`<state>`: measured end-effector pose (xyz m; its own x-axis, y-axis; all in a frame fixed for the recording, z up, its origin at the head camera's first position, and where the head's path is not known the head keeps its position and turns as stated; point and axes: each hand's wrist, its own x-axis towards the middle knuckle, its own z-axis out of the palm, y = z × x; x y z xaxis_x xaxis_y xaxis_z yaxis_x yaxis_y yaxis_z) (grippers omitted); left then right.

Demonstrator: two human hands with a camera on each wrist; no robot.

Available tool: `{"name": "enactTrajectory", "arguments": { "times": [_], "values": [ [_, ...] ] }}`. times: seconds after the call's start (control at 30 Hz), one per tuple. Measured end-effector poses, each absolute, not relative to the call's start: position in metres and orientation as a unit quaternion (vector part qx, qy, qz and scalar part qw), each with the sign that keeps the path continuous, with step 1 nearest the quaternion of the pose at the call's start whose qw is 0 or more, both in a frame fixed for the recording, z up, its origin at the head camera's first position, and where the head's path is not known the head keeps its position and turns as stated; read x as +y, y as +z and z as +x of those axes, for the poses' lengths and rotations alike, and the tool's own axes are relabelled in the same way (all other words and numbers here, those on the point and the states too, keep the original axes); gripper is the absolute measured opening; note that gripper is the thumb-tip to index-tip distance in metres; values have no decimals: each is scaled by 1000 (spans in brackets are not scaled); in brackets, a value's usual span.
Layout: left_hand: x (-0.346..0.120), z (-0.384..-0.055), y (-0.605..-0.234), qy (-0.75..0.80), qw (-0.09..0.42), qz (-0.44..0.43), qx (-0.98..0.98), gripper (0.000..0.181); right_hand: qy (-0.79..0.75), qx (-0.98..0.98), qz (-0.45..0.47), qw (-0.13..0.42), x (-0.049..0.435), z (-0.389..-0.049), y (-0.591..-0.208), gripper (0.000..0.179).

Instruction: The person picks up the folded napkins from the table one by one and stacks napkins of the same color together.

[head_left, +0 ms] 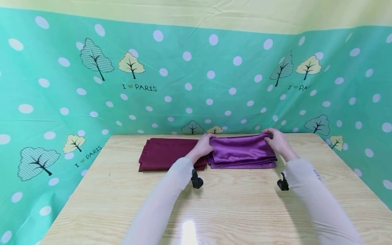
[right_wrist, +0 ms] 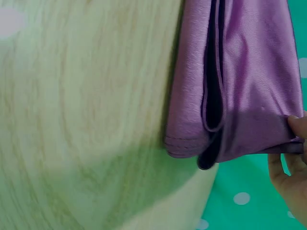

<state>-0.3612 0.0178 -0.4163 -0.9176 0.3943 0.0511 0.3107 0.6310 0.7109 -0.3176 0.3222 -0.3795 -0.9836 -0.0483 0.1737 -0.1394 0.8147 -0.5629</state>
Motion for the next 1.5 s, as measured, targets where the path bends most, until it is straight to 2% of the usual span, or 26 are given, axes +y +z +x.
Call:
{"name": "enactTrajectory", "arguments": {
  "times": [0.3,0.57,0.8,0.97,1.17,1.5],
  "values": [
    [19,-359,-417,365,87,215,902,59,271,-952,52,130,328,-321,-406,42],
    [18,-358,-415,350,75,209,910,57,245,-962,42,115,329,-319,-416,53],
    [10,-358,-408,349,64,216,910,56,232,-970,21,75,329,-316,-417,51],
    [0,-357,-403,364,62,221,903,52,245,-966,23,81,328,-315,-407,48],
    [-14,-354,-402,375,30,202,904,40,262,-961,27,83,324,-314,-393,40],
    [-37,-331,-402,410,-1,173,895,29,271,-957,28,102,312,-304,-384,33]
  ]
}}
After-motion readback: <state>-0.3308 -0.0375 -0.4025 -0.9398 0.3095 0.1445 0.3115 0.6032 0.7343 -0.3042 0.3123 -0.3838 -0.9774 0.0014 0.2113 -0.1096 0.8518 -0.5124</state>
